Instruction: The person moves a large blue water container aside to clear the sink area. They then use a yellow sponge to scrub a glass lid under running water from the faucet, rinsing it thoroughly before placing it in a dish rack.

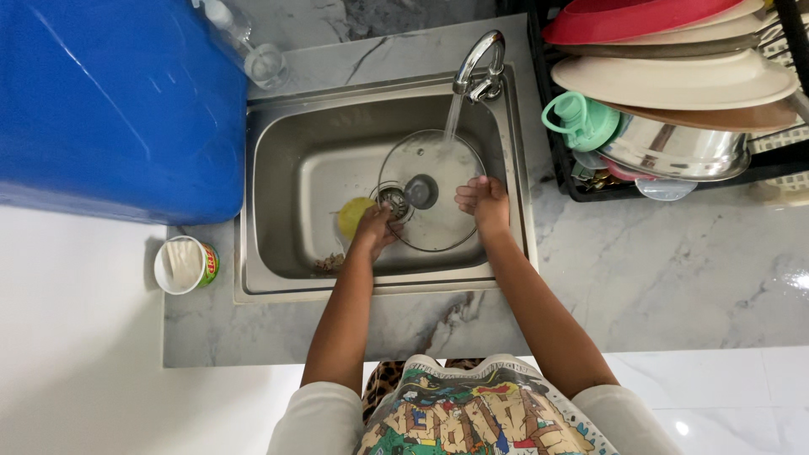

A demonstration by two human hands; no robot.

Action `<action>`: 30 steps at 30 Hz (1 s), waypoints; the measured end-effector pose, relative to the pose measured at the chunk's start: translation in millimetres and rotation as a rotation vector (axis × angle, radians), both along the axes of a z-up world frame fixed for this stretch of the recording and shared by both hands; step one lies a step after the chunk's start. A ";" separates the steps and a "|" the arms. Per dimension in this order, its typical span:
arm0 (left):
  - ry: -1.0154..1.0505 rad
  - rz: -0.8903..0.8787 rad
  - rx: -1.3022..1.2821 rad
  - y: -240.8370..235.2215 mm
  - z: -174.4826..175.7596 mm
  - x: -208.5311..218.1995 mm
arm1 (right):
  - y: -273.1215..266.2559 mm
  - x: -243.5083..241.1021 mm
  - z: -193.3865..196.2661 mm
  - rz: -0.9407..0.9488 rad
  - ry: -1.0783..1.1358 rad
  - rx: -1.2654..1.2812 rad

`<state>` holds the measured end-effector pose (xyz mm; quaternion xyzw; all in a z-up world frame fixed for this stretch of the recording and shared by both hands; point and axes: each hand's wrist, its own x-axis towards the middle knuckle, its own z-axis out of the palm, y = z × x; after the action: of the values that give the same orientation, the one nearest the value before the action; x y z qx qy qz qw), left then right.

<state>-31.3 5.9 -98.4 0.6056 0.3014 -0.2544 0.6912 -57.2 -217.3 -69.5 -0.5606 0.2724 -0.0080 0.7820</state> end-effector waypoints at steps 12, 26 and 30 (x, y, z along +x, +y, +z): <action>-0.466 -0.335 0.095 -40.3 30.6 7.2 | 11.9 -15.8 29.9 -0.091 -0.184 -0.272; -0.301 -0.652 0.442 -112.6 53.0 79.8 | 11.4 -15.9 41.1 -0.335 -0.253 -0.221; -0.330 -0.713 0.519 -112.6 53.2 81.3 | 8.1 -15.1 38.7 -0.355 -0.265 -0.226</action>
<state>50.0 -106.7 -45.3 0.8565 0.0143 -0.2924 0.4251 -72.3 -209.2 -30.8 -0.5819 0.2593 -0.2492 0.7295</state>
